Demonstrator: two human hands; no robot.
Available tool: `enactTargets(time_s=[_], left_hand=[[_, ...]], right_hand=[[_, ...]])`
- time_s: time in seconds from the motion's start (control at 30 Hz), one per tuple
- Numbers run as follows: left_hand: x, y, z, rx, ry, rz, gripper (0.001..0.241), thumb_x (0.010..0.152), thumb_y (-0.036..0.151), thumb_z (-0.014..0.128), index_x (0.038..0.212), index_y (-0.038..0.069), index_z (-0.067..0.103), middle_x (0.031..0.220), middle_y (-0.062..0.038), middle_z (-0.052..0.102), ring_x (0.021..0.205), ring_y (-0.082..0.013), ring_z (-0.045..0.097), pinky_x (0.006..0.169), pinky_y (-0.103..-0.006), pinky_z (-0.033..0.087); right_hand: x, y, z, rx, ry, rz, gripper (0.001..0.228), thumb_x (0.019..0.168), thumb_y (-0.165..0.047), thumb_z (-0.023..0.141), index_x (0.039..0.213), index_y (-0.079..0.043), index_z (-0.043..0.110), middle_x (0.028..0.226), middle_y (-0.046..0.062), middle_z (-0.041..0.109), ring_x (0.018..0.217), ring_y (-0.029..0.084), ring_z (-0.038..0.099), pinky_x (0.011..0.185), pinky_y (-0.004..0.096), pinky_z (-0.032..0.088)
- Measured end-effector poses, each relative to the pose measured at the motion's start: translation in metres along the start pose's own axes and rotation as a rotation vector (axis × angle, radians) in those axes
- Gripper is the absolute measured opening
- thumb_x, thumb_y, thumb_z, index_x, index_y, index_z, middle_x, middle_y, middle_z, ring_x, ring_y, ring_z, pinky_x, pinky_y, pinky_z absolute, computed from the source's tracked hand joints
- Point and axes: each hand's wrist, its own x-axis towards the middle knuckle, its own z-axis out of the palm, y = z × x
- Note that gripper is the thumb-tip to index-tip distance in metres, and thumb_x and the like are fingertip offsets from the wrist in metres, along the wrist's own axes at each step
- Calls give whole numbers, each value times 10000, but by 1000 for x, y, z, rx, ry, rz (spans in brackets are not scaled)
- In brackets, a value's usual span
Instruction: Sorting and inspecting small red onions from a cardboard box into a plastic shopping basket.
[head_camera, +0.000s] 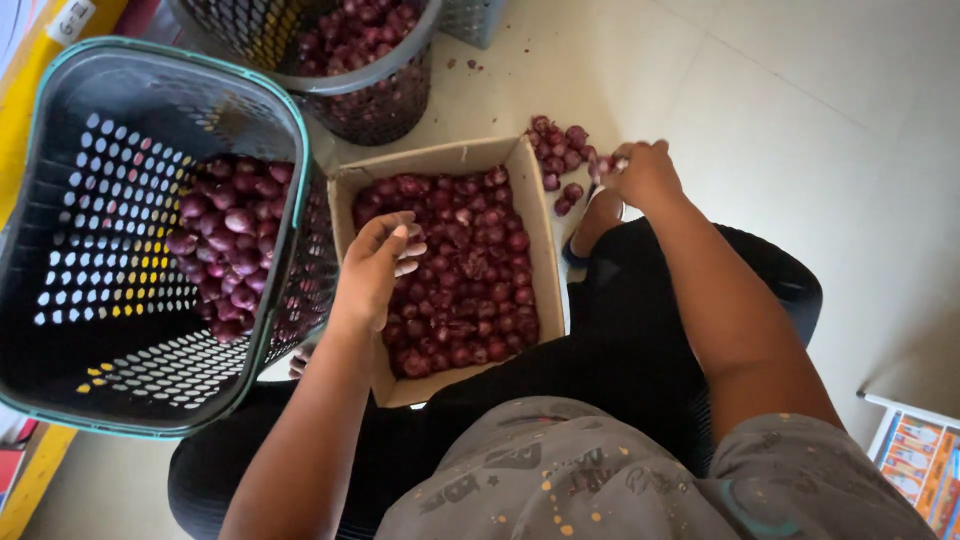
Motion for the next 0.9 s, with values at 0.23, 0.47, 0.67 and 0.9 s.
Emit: enactTargets(time_s=[0.23,0.47,0.67,0.9], left_hand=[[7,-12,-3,38,33,25,332,1036,222,525,1323,79,614,1229,-74,678,1060,-202,688,874,-359,522],[4,-10,-4,47,13,88,310,1039,203,519,1299,66,618,1238,-73,678,1052,-199,684,877,-348,540],[5,-13,-6,49,-2,88,329,1033,214,527,1312,63,612,1236,-72,685,1049,-199,685,875,-348,539],[3,-11,0,58,8,59,346,1017,227,540,1321,80,615,1224,-65,679,1058,-202,681,876,-344,522]], right_hand=[[-9,-10,-10,8,229,-158,567,762,-259,866,1281,-111,694,1323,240,449,1079,394,615,895,442,548],[-55,-64,-46,140,279,-357,318,902,-132,752,1219,-159,756,1283,225,517,1042,360,651,925,410,565],[-93,-85,-76,229,354,-530,268,977,-85,670,1209,-179,764,1268,189,562,1034,298,656,875,362,587],[-138,-100,-117,291,383,-794,492,1103,-103,595,1576,-221,531,1248,140,629,1046,231,660,940,357,572]])
